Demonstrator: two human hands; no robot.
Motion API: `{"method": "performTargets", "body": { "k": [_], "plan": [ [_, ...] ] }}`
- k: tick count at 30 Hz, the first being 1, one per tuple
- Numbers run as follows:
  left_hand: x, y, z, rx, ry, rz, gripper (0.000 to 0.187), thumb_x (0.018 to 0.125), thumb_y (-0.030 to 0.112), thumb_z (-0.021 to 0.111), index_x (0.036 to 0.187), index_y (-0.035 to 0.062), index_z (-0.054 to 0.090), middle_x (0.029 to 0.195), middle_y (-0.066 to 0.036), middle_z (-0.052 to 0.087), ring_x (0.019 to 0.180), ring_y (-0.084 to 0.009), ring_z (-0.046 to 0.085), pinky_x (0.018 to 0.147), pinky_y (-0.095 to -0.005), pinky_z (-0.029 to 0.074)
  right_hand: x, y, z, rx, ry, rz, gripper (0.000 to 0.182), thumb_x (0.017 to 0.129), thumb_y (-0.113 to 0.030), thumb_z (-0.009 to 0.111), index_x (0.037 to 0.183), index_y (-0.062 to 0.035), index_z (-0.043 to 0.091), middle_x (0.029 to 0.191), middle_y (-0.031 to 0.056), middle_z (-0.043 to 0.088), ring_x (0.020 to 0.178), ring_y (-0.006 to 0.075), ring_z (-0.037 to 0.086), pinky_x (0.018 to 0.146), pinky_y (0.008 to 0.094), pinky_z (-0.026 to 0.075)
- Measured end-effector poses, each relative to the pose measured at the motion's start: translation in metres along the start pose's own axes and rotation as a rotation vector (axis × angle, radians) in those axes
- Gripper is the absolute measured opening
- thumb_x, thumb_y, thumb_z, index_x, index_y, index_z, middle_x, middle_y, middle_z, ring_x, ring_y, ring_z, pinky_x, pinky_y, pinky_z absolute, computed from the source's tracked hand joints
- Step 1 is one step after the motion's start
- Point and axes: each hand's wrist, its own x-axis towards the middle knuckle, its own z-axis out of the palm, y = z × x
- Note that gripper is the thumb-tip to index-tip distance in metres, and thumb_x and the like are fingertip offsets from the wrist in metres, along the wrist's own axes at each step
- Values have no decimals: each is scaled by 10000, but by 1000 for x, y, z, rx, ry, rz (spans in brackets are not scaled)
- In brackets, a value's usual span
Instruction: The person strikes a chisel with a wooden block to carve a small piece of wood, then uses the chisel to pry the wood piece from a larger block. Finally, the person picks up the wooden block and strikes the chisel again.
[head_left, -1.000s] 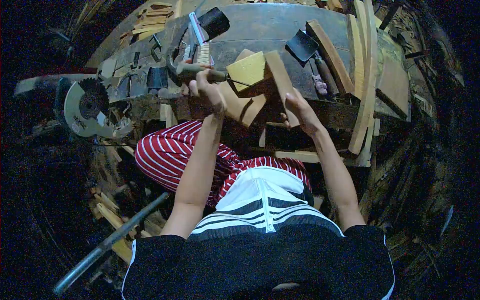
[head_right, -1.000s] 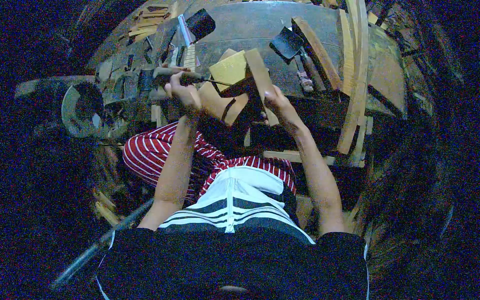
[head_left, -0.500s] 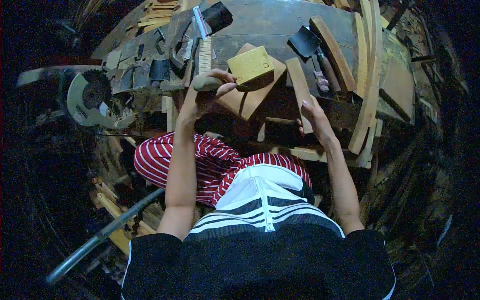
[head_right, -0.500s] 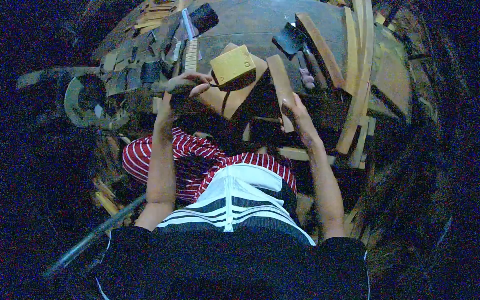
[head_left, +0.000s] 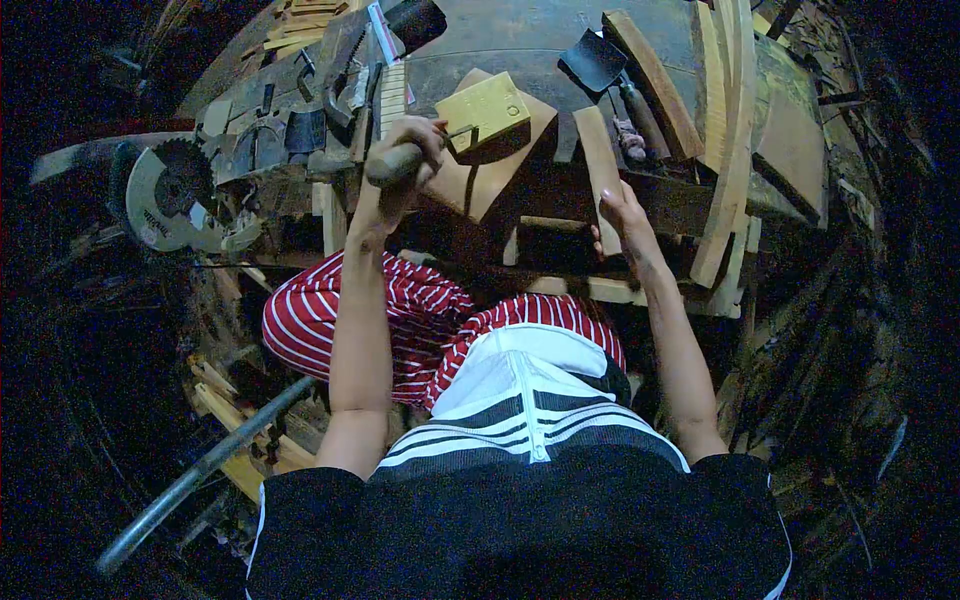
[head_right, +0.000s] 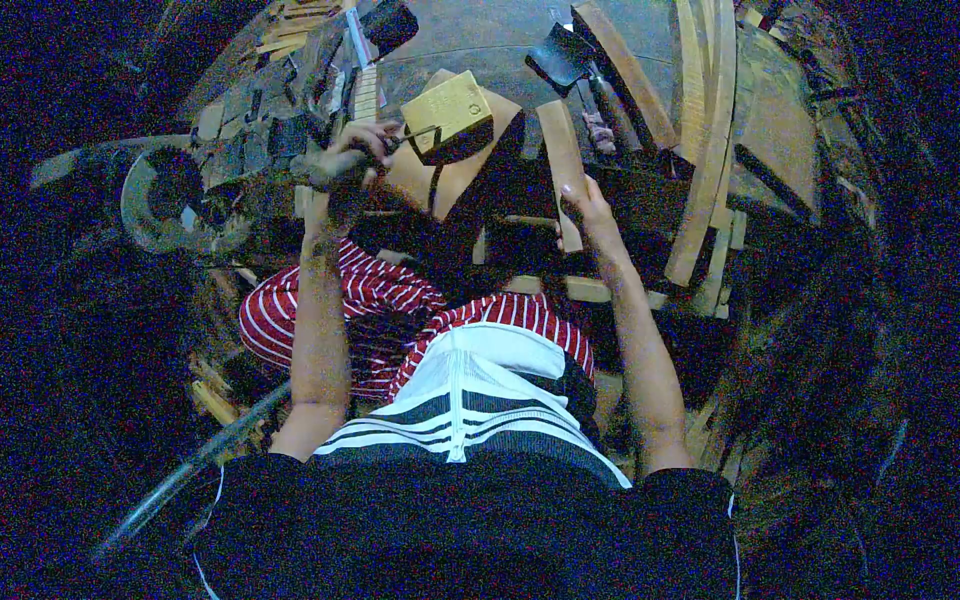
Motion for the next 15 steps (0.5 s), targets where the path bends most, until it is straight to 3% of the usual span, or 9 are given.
{"method": "performTargets", "body": {
  "k": [2,3,5,6,7,9,10,13,15],
  "plan": [
    [-5,6,4,-187,268,-15,130,835,76,647,931,80,560,1046,-62,593,1068,-205,545,893,-333,448,-4,-1,1,-6,23,21,511,887,-351,548,1307,-131,357,817,33,498,595,120,544,450,256,491],
    [-2,5,10,-184,272,-13,130,835,76,647,931,80,560,1046,-62,593,1068,-205,545,893,-333,448,-6,-3,1,-7,18,19,511,887,-351,548,1307,-131,357,817,33,498,595,120,544,450,256,491],
    [6,-7,22,-661,956,-155,117,862,164,638,905,112,541,990,-39,581,981,-162,555,841,-321,462,-9,-4,2,-5,54,53,474,891,-349,543,1284,-139,380,815,32,497,597,118,548,452,252,493],
    [10,-14,15,-714,1117,-171,168,872,253,629,833,146,505,775,2,549,770,-125,548,762,-293,459,-9,-4,2,-6,51,54,474,891,-349,543,1284,-139,380,815,32,497,597,118,548,452,252,493],
    [9,-21,8,-713,1119,-169,168,872,253,629,833,146,505,775,2,549,770,-125,548,762,-293,459,-9,-4,3,0,62,55,464,894,-347,540,1280,-140,386,812,32,495,595,117,548,450,251,493],
    [14,-26,4,-815,1214,-117,265,864,330,625,764,156,452,578,26,438,567,-113,459,676,-287,440,-8,-6,2,6,81,52,455,897,-345,536,1276,-140,391,808,31,492,592,116,547,449,251,492],
    [17,-29,2,-790,1163,-46,301,870,360,601,731,156,430,494,37,378,477,-108,395,625,-281,422,-8,-7,3,-1,66,42,458,897,-343,534,1279,-139,386,806,30,488,593,114,547,446,251,492],
    [23,-12,11,-832,986,-49,283,874,384,561,777,153,430,535,18,384,496,-124,393,669,-306,428,-4,-6,4,-9,40,35,469,898,-344,532,1287,-134,374,804,31,480,593,117,547,440,254,489],
    [28,-5,20,-688,976,-17,286,878,380,533,772,137,426,528,14,368,475,-125,377,691,-304,434,2,-2,2,-12,37,34,478,897,-346,533,1291,-131,368,805,32,477,591,120,546,438,256,488]
  ]
}}
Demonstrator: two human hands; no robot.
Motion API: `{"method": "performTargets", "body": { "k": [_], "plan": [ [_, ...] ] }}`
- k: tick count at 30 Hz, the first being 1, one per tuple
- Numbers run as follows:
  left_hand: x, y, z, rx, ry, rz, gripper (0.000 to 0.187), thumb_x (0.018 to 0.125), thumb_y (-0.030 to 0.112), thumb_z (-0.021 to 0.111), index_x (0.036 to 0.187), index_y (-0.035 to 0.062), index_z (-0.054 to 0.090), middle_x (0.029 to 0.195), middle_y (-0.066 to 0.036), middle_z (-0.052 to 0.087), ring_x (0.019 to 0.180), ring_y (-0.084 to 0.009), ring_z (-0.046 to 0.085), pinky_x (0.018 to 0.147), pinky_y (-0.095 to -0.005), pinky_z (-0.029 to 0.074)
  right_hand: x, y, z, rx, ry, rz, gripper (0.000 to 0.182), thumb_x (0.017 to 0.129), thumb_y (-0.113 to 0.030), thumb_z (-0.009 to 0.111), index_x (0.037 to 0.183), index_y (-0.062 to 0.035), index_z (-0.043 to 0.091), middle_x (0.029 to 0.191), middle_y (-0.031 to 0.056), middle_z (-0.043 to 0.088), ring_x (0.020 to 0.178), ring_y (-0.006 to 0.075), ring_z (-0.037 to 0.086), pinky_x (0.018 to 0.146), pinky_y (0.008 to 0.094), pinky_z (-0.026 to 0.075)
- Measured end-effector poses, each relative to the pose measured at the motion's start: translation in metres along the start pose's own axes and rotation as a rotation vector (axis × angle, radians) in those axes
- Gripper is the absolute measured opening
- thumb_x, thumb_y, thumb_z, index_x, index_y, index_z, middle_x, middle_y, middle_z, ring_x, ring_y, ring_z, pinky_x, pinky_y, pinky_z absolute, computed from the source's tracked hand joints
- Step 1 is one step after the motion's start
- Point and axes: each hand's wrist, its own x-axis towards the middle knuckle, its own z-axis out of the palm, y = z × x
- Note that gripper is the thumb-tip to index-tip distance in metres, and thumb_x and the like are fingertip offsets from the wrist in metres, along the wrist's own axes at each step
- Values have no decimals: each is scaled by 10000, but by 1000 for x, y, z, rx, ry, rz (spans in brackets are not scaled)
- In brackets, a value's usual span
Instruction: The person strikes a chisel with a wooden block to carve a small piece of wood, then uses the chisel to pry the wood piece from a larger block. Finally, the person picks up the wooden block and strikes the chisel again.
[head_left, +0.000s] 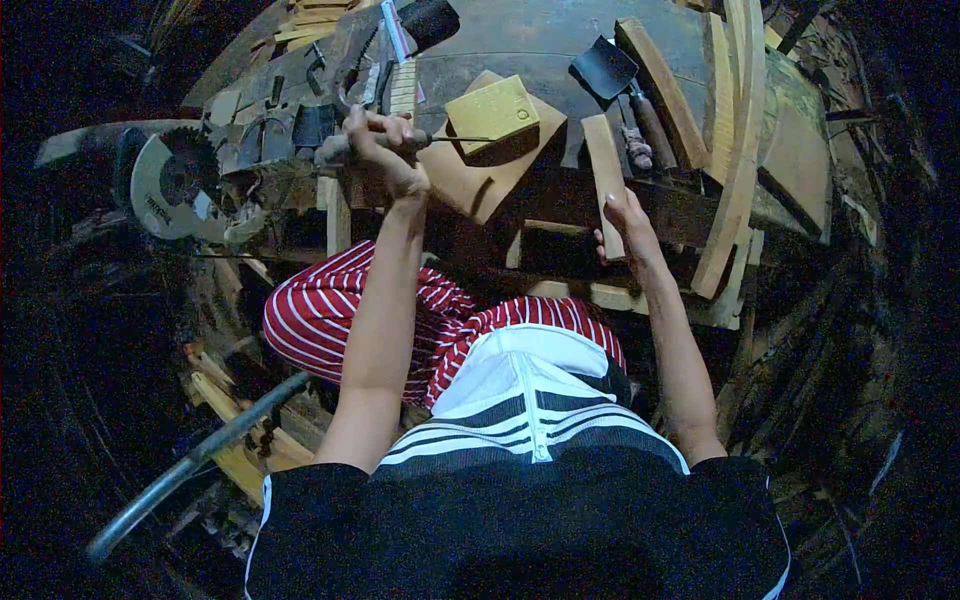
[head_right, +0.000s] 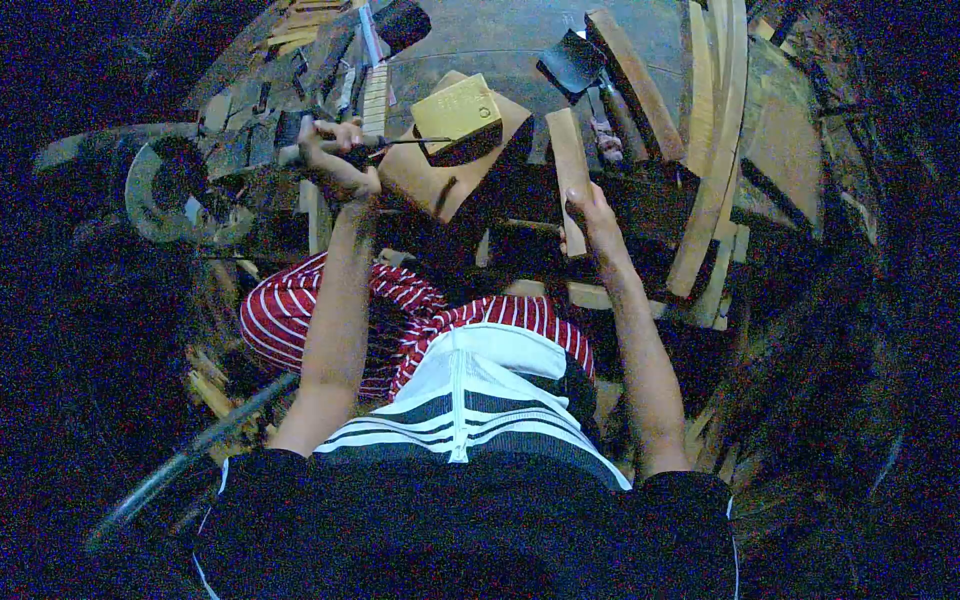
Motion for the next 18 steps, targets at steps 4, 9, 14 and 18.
{"method": "performTargets", "body": {
  "k": [4,9,14,18],
  "plan": [
    [5,-9,2,54,-111,93,258,899,300,504,748,128,385,509,-1,363,462,-124,395,490,-257,376,4,3,-3,-37,-36,-19,511,888,-360,543,1297,-115,359,806,39,476,582,130,545,433,264,485],
    [13,-14,7,113,-259,101,203,882,263,510,832,112,383,526,-6,358,505,-138,420,536,-264,398,-1,1,1,-36,-26,-1,552,869,-378,563,1301,-104,355,801,43,478,579,136,545,430,272,481],
    [9,-11,12,136,-332,168,212,875,259,509,841,100,373,517,-12,353,493,-153,405,625,-301,422,2,1,-2,-22,-24,20,512,892,-354,542,1314,-121,372,828,50,539,589,139,559,439,292,483],
    [9,-13,10,288,-433,291,378,953,421,405,800,78,354,583,-13,351,530,-140,384,552,-271,360,15,7,-7,-151,-34,-83,502,893,-342,537,1318,-125,382,865,46,544,619,130,561,456,283,487]
  ]
}}
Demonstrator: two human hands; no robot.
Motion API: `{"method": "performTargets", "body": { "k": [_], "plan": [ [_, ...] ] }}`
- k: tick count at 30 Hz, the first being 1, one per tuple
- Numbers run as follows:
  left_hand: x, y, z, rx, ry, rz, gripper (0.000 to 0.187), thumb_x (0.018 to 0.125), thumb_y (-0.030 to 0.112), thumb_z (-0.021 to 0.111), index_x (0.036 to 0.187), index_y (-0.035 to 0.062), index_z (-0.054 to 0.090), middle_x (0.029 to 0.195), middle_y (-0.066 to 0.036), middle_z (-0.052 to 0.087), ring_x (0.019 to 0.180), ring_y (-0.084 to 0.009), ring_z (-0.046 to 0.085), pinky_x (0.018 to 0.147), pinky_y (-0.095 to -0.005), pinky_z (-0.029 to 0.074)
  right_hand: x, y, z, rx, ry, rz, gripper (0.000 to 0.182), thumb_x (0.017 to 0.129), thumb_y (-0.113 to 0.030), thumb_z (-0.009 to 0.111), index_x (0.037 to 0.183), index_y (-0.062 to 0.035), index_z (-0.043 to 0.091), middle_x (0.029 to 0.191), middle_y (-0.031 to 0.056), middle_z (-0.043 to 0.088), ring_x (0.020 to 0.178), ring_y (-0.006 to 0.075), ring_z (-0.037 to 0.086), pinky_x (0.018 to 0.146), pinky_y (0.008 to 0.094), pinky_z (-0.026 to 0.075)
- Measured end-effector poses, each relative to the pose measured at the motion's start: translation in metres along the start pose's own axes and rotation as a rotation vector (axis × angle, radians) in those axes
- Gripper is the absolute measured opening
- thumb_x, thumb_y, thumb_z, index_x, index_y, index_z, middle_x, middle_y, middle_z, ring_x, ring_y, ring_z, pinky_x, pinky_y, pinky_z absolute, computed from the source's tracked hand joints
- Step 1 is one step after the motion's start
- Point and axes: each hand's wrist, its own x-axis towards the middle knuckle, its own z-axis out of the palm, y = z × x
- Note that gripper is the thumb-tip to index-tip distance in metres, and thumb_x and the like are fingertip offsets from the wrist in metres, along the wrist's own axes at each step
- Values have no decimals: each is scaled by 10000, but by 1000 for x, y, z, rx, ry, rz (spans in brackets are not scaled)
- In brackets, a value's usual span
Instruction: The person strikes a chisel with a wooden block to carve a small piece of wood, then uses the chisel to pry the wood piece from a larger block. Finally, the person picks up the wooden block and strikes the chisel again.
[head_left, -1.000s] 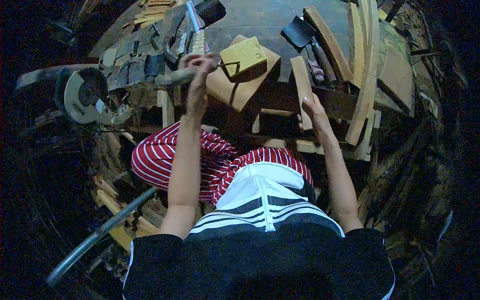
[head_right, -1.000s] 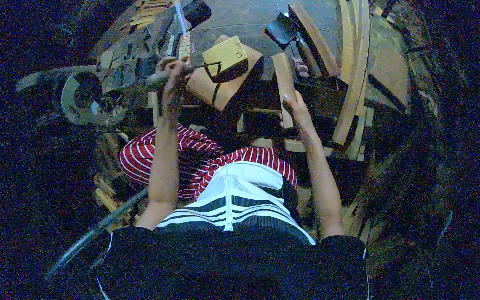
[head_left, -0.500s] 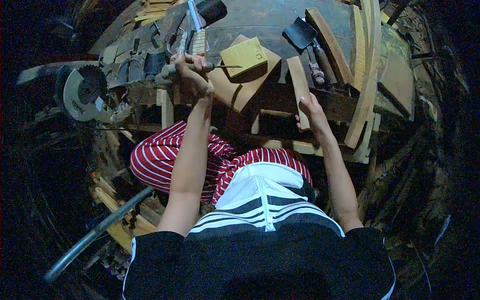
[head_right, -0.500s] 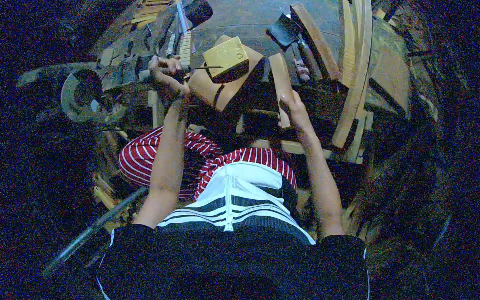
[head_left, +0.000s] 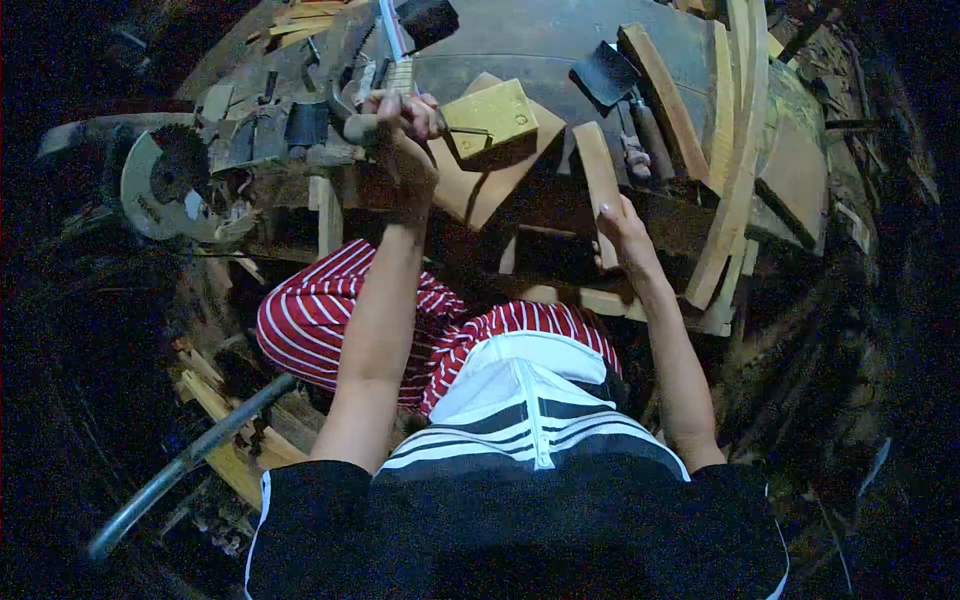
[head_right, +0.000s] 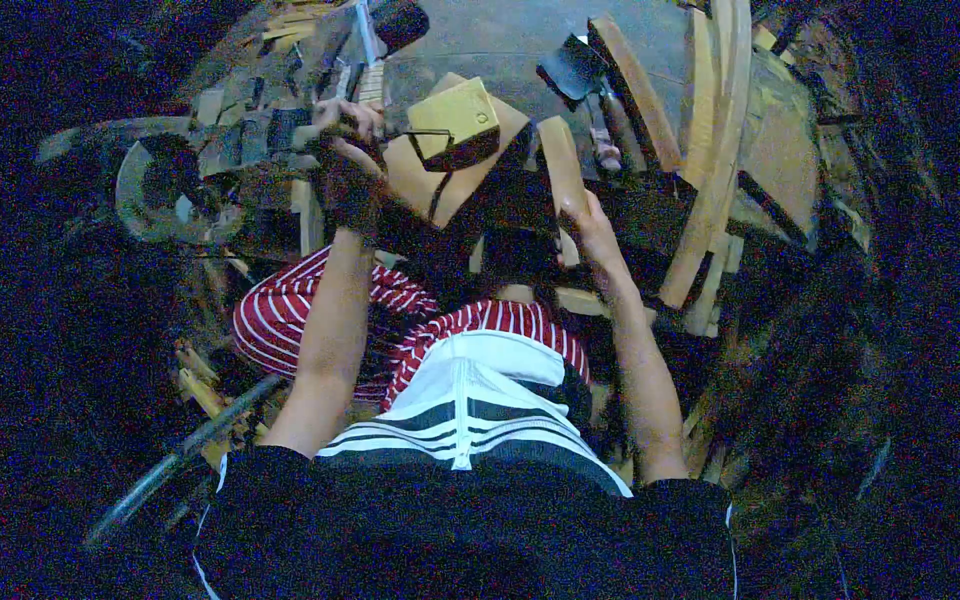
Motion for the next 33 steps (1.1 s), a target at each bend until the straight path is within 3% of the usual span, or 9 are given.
{"method": "performTargets", "body": {
  "k": [2,4,6,12,19,27,30,33],
  "plan": [
    [2,1,-2,81,-34,77,408,950,451,404,791,78,361,570,-15,354,510,-144,383,534,-272,359,-14,-14,7,55,28,103,503,894,-343,531,1327,-130,388,880,38,547,637,126,563,468,276,488],
    [4,3,2,-177,75,-93,227,893,254,488,775,105,364,485,4,331,444,-135,367,679,-339,417,-9,-10,4,82,19,111,500,896,-345,524,1328,-132,388,879,38,546,634,128,562,468,277,486],
    [5,7,5,-178,61,-70,229,894,251,491,770,101,370,481,1,332,440,-132,365,675,-336,417,-1,0,1,-23,28,21,493,893,-352,531,1309,-129,388,850,39,532,611,130,552,457,282,482],
    [4,3,4,-184,31,-64,226,896,241,498,767,93,387,482,-1,342,431,-131,372,679,-333,420,-18,-22,9,44,6,127,549,881,-367,545,1333,-129,345,809,37,490,581,130,528,454,277,477],
    [6,5,5,-168,-54,-71,197,896,233,507,813,79,418,488,3,345,437,-129,383,695,-342,428,-18,-17,6,17,26,97,496,885,-369,545,1291,-133,384,824,36,511,590,132,544,447,286,485],
    [8,-7,5,-283,-117,-83,171,894,200,526,824,79,429,488,10,359,432,-120,370,687,-338,436,-9,-6,2,24,-8,40,553,884,-386,552,1310,-99,347,773,33,485,565,125,532,453,277,474],
    [8,-8,6,-152,-103,-40,181,893,195,531,800,78,428,488,9,365,429,-117,368,669,-329,439,-12,-14,6,21,-1,86,544,888,-380,546,1309,-99,348,768,37,485,563,128,538,448,282,471],
    [11,-6,5,-320,-161,-135,184,893,179,527,781,74,426,482,6,362,427,-119,370,656,-323,441,-16,-19,10,29,8,105,538,890,-384,545,1308,-109,350,765,39,484,561,130,536,446,281,467]
  ]
}}
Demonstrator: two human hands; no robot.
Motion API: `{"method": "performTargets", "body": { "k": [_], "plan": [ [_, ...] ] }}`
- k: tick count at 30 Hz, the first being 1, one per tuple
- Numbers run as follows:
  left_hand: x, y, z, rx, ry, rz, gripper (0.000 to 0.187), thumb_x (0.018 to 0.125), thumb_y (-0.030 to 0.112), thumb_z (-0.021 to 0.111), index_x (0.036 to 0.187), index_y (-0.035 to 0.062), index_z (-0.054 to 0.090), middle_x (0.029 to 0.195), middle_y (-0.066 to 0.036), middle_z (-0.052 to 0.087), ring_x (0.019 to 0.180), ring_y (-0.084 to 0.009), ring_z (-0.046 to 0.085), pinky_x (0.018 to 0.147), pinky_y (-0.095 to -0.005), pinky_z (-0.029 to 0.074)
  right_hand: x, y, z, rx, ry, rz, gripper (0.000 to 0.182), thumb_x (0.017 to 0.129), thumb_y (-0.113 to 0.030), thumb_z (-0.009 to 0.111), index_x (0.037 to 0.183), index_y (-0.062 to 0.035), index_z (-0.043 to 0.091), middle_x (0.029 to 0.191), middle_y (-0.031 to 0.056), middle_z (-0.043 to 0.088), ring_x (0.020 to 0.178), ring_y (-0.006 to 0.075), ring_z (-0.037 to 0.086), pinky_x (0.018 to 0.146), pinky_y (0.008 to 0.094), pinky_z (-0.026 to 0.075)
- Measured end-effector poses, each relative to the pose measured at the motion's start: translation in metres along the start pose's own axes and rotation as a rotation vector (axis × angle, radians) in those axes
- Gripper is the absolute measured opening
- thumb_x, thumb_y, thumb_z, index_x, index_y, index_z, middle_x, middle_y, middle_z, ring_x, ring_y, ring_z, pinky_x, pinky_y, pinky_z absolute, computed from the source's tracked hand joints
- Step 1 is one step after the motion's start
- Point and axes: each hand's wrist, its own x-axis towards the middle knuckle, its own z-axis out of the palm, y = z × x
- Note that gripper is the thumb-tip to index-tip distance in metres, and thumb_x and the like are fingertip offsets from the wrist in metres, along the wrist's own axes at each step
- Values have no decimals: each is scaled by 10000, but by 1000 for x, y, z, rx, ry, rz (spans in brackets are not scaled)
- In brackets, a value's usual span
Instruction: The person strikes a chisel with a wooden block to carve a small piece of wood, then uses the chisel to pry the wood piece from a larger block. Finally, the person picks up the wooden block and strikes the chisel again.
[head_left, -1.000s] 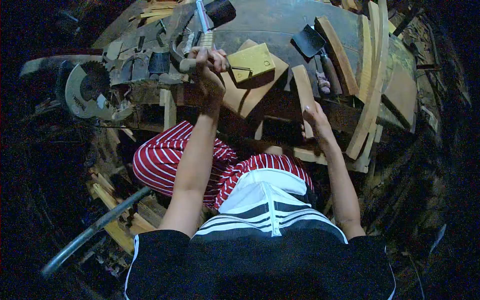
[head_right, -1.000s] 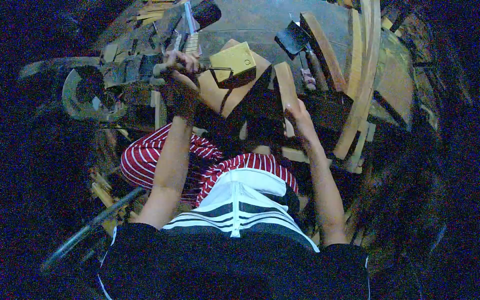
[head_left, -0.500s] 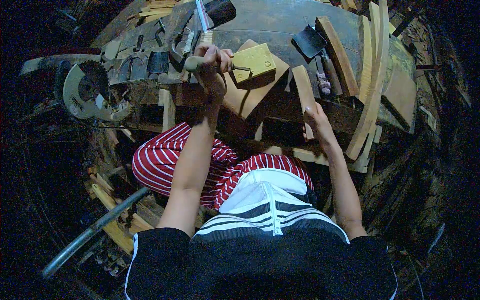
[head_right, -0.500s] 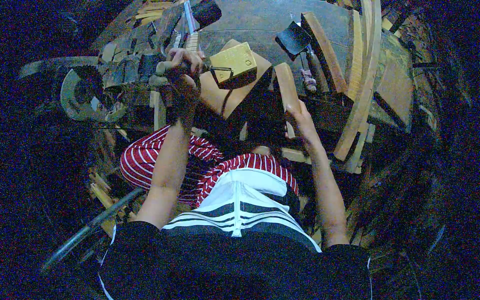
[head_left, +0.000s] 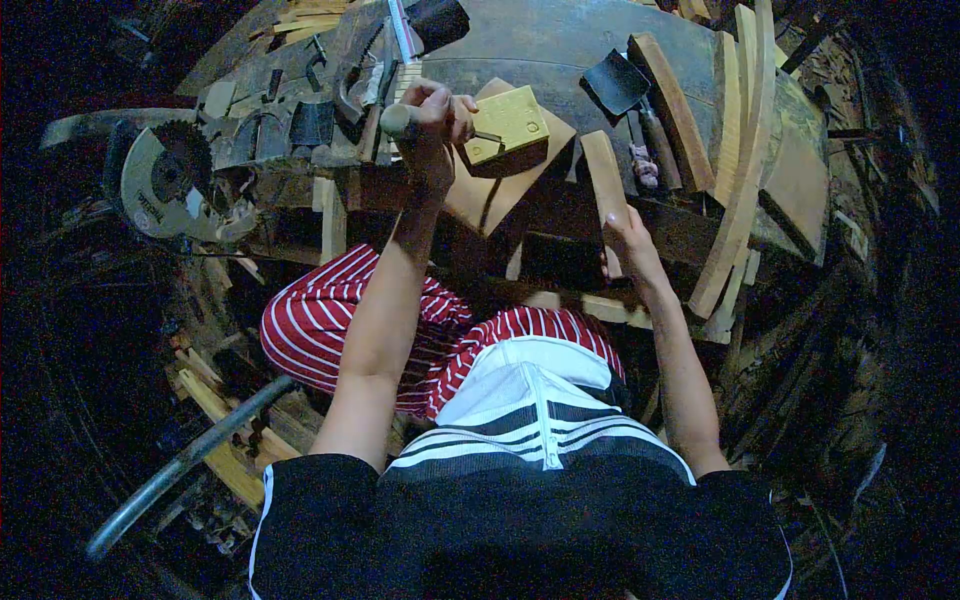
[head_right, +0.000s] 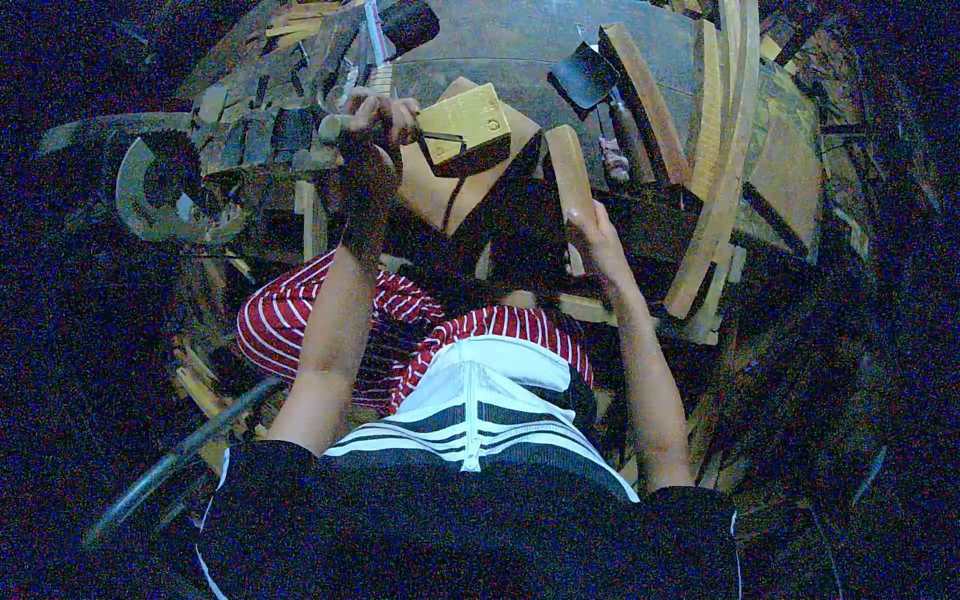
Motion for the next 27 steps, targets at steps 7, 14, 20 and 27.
{"method": "performTargets", "body": {
  "k": [7,14,20,27],
  "plan": [
    [-7,-6,-7,266,-104,-130,306,906,328,489,715,96,430,587,-7,445,526,-155,456,677,-341,432,7,7,-4,-85,35,-81,454,880,-399,556,1203,-100,447,811,38,515,568,120,518,440,278,444],
    [-12,-4,1,499,-84,-282,192,884,195,596,780,44,537,698,-34,569,621,-96,528,596,-234,428,-18,-115,54,-584,245,-828,521,845,-274,607,1278,-42,434,944,86,567,756,189,559,694,323,467],
    [-13,-3,8,583,-87,-159,250,897,220,585,727,44,536,625,-12,527,588,-75,495,550,-241,407,-65,-183,111,-929,-159,-1262,651,744,-187,663,1340,-131,406,793,185,611,682,361,616,582,396,504],
    [-15,-3,6,551,-61,-148,253,898,217,582,714,54,522,618,-3,511,581,-74,484,552,-240,405,-65,-187,136,-1255,32,-1370,594,840,-184,501,1400,-280,326,688,138,638,597,316,657,497,431,534]
  ]
}}
